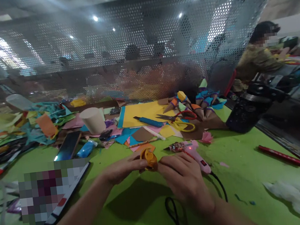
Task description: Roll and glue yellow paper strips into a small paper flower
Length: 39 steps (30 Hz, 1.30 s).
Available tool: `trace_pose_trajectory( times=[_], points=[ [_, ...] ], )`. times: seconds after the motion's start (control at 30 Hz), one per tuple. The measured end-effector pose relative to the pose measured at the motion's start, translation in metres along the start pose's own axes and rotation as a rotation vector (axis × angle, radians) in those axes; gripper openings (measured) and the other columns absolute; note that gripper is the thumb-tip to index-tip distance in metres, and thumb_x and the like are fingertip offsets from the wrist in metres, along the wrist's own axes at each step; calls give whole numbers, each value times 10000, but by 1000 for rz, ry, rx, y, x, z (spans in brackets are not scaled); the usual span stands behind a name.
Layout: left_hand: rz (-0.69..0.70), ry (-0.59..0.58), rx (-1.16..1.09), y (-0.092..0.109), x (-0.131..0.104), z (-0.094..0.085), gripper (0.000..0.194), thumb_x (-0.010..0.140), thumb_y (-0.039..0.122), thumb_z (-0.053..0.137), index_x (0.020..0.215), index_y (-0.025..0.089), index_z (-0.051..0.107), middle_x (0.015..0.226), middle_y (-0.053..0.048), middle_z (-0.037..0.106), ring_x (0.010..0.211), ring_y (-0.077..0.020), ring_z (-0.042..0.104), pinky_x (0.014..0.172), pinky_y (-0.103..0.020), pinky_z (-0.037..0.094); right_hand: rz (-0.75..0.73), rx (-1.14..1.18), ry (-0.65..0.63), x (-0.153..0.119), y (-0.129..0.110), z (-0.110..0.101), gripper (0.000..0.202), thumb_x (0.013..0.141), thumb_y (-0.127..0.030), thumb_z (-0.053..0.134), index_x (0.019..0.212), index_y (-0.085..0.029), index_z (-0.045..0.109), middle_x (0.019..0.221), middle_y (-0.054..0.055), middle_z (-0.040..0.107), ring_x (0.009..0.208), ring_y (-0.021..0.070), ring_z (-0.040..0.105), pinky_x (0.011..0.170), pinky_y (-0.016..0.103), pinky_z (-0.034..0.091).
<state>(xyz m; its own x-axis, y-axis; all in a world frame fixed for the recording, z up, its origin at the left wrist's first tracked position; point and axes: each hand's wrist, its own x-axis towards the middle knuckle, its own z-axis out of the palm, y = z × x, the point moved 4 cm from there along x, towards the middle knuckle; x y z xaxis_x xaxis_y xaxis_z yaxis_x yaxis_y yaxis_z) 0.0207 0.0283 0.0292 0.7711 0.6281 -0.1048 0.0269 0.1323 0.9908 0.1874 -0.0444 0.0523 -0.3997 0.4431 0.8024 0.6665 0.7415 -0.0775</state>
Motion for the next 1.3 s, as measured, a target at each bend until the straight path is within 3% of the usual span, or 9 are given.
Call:
trace_pose_trajectory(
  times=[0.17,0.47,0.67,0.9,1.13,1.3],
  points=[
    [28,-39,8,14,0,6,477,819,430,675,1247,230,609,1288,-56,607,1263,-282,471,1095,-432,338,-3,11,4,1,-1,0,296,873,-13,567,1063,-206,685,885,53,728,741,179,683,686,338,513],
    [-16,-23,60,15,-1,6,500,788,480,680,1184,185,594,1236,-80,594,1216,-293,472,1050,-430,364,-14,10,-8,5,-7,-2,315,865,-21,548,1069,-210,697,914,56,754,747,193,709,692,338,546],
    [-48,-7,124,14,0,4,497,759,543,686,1084,184,572,1092,-50,555,1092,-259,467,964,-387,375,-27,-2,-21,-1,-5,1,272,906,-45,554,1087,-203,682,951,55,760,803,184,713,757,329,522],
    [-41,6,139,14,0,3,438,772,534,676,1010,191,542,939,-9,475,953,-209,443,839,-334,379,8,-20,-18,1,-4,2,212,917,-68,552,996,-207,690,900,43,741,784,169,703,723,308,519],
    [-15,-24,120,17,-1,5,408,797,502,659,1029,184,549,962,-20,517,959,-211,477,864,-341,377,80,27,29,5,0,3,153,895,-88,588,882,-197,695,823,50,666,732,168,670,637,263,542],
    [-16,-25,84,16,-1,5,446,796,491,674,1106,189,566,1055,-38,555,1058,-236,483,926,-352,382,143,66,-10,1,4,7,116,917,-132,590,882,-213,666,847,48,626,747,171,636,638,261,547]
  ],
)
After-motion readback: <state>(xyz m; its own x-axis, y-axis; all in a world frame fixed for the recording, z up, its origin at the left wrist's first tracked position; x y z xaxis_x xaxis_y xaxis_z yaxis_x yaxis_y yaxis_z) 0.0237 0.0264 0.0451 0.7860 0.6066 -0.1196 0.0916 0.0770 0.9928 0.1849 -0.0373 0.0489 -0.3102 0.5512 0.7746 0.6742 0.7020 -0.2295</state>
